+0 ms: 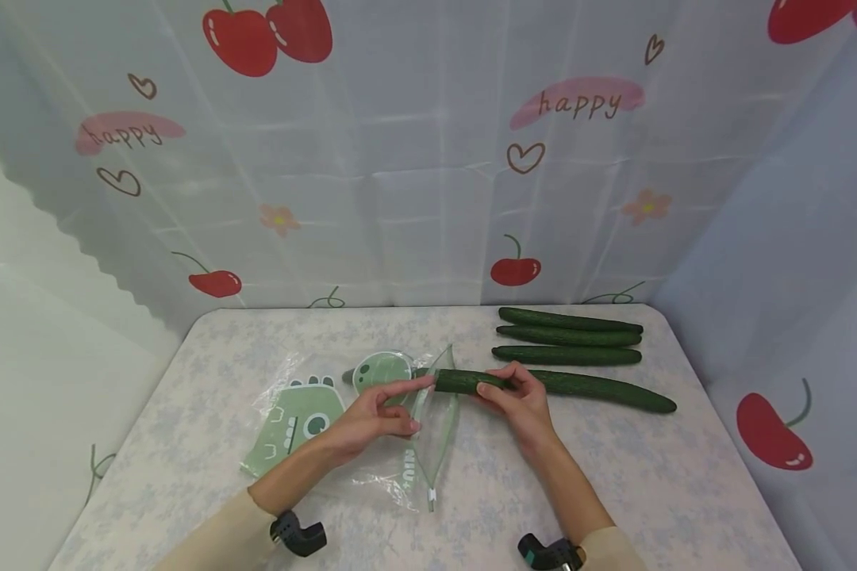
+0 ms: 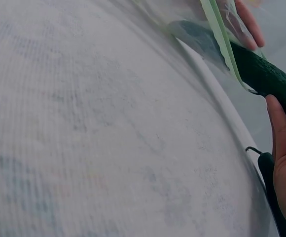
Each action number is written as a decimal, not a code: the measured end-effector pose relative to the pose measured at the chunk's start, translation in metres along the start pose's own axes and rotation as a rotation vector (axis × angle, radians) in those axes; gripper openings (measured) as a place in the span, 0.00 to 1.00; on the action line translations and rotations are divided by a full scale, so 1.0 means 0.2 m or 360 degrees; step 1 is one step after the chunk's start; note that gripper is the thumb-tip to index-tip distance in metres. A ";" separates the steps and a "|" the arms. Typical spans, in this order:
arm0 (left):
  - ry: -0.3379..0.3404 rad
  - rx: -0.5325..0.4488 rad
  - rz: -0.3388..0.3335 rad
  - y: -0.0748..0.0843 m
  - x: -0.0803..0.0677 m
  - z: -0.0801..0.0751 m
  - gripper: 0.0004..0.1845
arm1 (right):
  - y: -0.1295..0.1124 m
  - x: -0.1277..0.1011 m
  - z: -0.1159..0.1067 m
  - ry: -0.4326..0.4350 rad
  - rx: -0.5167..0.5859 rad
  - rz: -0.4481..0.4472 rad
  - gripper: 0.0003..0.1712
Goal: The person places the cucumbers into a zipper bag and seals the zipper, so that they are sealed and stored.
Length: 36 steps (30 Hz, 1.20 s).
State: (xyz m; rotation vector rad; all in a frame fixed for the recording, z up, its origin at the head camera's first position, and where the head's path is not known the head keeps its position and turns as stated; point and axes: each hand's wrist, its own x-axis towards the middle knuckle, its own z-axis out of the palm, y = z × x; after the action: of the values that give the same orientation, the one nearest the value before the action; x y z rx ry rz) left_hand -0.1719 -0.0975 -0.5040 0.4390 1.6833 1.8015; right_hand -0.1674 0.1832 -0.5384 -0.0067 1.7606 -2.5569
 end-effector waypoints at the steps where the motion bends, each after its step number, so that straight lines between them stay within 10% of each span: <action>1: -0.0002 -0.0002 -0.0001 0.00 0.00 0.00 0.37 | 0.00 0.00 0.01 0.0008 -0.0001 0.0004 0.14; 24: -0.0057 -0.0035 0.0058 0.01 0.04 0.06 0.36 | 0.06 0.01 0.16 0.0043 0.0014 0.0076 0.15; 36: -0.0021 0.0000 -0.0005 -0.03 0.02 0.03 0.37 | 0.07 0.02 0.14 0.0024 -0.0162 0.0379 0.24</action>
State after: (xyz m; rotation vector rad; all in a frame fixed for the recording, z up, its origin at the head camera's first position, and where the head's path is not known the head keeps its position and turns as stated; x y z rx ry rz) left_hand -0.1699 -0.0893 -0.5088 0.4469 1.6739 1.7926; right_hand -0.1697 0.1517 -0.5411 0.2064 1.7748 -2.3065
